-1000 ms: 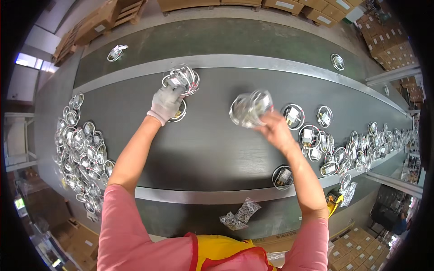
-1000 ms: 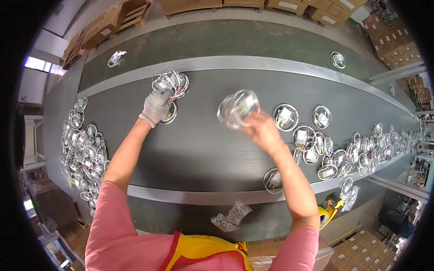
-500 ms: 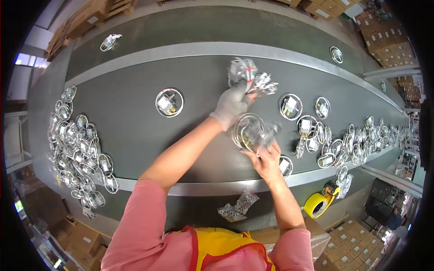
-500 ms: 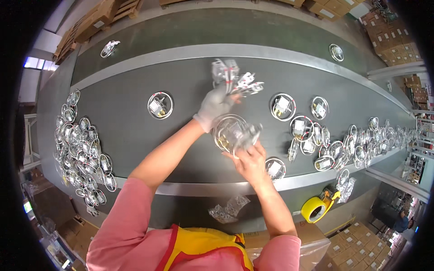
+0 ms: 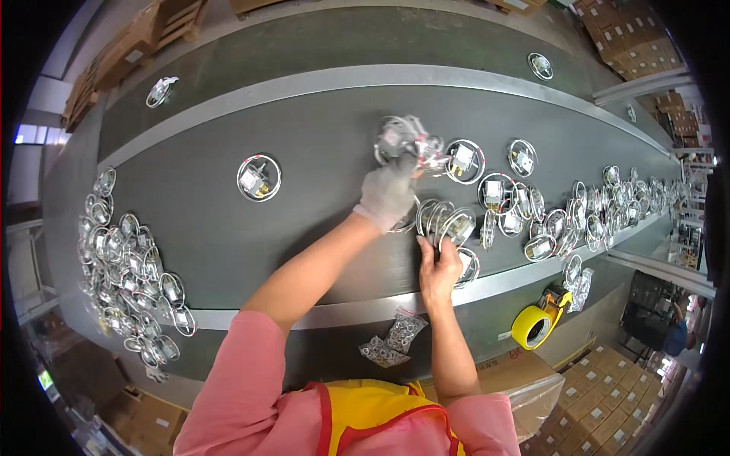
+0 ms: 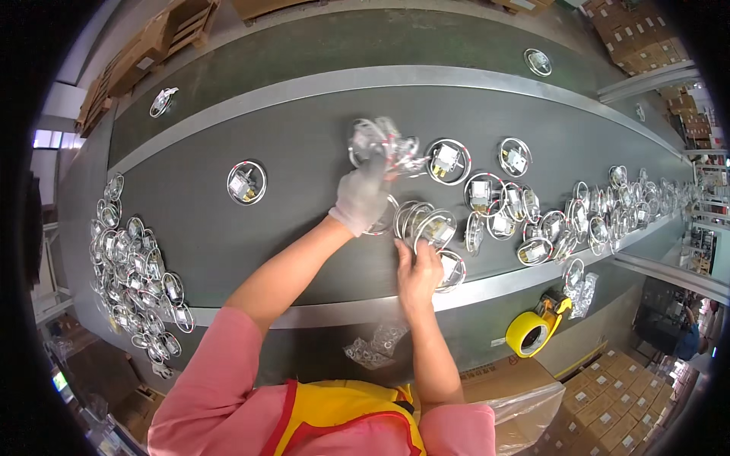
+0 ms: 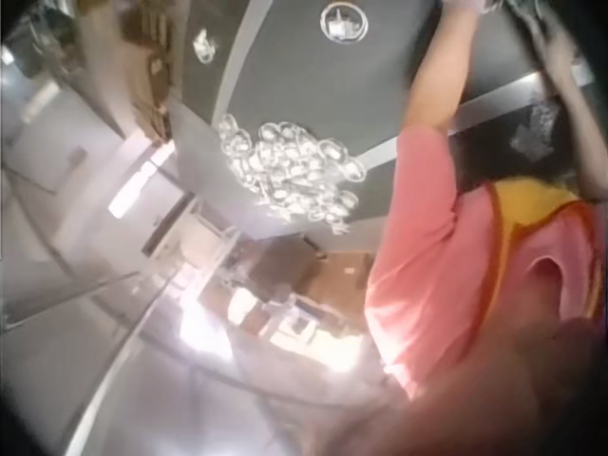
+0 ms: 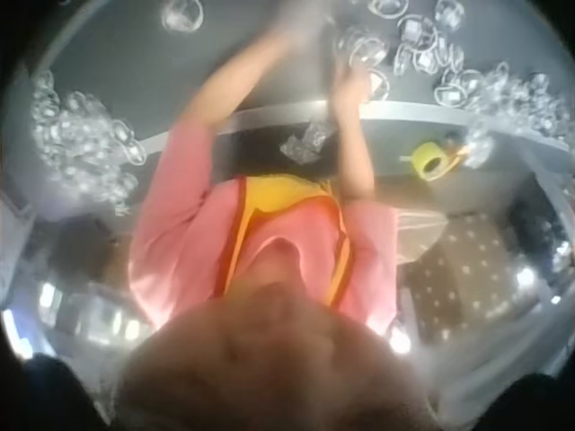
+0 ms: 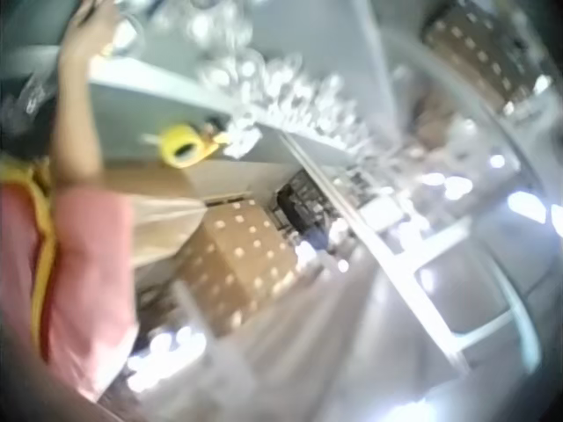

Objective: Packing circular metal components from a conveyor belt into a cardboard box and placing a divider.

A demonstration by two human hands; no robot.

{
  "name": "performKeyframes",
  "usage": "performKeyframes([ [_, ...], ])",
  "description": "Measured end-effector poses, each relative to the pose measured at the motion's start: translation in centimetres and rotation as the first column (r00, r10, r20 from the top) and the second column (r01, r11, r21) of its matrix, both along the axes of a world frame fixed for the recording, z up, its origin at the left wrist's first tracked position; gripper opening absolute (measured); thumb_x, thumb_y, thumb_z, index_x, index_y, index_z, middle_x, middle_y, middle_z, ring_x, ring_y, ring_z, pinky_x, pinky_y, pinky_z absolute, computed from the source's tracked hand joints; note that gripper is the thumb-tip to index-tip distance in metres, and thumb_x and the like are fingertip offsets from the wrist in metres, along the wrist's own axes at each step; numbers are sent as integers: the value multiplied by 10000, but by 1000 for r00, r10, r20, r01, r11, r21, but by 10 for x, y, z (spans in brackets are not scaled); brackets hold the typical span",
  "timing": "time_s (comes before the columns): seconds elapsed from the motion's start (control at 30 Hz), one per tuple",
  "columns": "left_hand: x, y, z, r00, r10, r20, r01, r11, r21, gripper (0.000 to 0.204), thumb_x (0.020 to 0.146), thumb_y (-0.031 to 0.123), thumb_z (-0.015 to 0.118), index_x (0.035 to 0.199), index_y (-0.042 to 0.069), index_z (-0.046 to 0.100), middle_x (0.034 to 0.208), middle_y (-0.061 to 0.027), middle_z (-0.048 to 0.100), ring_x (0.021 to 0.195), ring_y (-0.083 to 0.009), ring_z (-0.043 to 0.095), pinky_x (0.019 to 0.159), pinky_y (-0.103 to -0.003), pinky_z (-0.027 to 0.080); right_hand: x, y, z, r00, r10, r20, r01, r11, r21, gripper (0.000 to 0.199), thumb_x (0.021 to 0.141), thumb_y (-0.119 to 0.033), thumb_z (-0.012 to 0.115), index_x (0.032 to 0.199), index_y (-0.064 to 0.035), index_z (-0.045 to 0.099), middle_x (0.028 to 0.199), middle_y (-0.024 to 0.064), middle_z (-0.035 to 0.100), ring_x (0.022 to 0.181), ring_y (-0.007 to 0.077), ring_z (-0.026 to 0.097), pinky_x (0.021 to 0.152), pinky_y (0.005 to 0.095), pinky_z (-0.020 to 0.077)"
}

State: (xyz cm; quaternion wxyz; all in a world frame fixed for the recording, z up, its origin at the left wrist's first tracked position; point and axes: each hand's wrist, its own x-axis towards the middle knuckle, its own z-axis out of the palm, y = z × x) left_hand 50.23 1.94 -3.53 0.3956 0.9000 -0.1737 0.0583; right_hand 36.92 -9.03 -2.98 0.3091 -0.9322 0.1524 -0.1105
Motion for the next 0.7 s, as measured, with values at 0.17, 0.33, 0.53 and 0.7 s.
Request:
performKeyframes([
  [0.17, -26, 27, -2, 989, 108, -103, -144, 870, -471, 297, 778, 50, 541, 1070, 26, 493, 791, -167, 595, 662, -339, 589, 573, -411, 454, 4, 8, 2, 994, -96, 53, 81, 970, 230, 152, 762, -122, 675, 801, 3, 597, 665, 147, 580, 558, 287, 538, 552, 362, 431],
  [0.33, -37, 47, 3, 969, 202, 142, -111, 871, -479, 122, 879, 61, 457, 904, -3, 558, 773, -31, 559, 644, -97, 500, 565, -239, 418, 5, 27, 17, 981, 192, -24, -193, 965, -179, 216, 737, -199, 689, 693, -41, 548, 602, 140, 529, 550, 347, 551, 491, 425, 427],
  [0.53, -26, 52, 30, 812, 311, -494, -581, 344, -737, 45, 894, 87, 438, 894, 70, 480, 717, -3, 503, 499, -91, 444, 394, -218, 361, -29, 26, 6, 960, 268, 79, -276, 953, 127, 128, 736, -93, 679, 721, -29, 569, 671, 152, 578, 534, 291, 558, 527, 373, 450],
  [0.7, -28, 56, 42, 719, 159, -677, -690, 43, -722, 41, 896, 114, 466, 923, 97, 491, 726, -5, 496, 473, -71, 396, 376, -190, 320, -32, 41, 20, 958, 67, -278, 233, 381, 895, 89, 846, -94, 597, 812, -13, 582, 709, 23, 596, 503, 70, 503, 431, 195, 411],
])
